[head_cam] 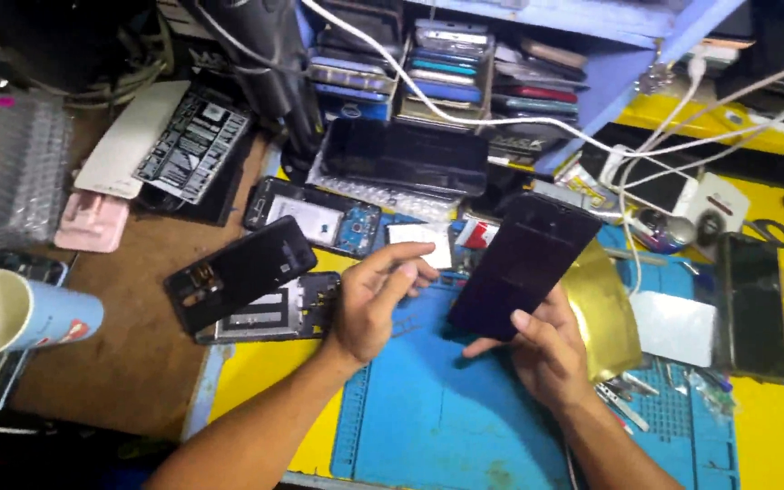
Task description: Disassembling and reassembling a mobile phone, specifically focusing on the screen and internal frame components.
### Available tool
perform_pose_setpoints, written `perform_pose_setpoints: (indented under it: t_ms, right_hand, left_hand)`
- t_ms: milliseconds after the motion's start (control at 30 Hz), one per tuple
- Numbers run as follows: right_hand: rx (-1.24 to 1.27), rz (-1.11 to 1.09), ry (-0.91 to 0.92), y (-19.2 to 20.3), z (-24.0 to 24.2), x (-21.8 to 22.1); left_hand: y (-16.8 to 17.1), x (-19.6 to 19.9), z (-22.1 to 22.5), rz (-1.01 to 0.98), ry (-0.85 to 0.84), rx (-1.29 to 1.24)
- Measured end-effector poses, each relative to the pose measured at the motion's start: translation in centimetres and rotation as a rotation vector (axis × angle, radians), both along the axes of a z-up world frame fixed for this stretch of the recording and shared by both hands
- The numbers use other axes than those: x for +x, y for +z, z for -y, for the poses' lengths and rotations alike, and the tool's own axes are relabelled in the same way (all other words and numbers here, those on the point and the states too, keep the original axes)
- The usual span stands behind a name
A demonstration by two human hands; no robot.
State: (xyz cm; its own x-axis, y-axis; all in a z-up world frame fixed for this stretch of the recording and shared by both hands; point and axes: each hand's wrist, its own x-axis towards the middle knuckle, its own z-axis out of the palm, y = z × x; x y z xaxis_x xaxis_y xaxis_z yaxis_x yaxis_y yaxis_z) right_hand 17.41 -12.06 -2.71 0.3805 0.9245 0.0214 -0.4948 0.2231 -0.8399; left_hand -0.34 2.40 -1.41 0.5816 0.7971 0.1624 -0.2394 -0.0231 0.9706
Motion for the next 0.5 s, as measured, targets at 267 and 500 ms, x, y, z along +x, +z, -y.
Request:
perform_pose_setpoints:
  t_ms: [267, 500]
  right_hand:
    - [0.0, -0.007, -0.023, -0.8, -0.2, 0.0]
    - [-0.056, -0.043, 0.056, -0.7, -0.1, -0.9]
  left_hand:
    - [0.4, -0.5, -0.4, -0.017, 0.135, 0.056]
    - [-0.1, 0.2, 0.5, -0.183, -0.008, -0.073]
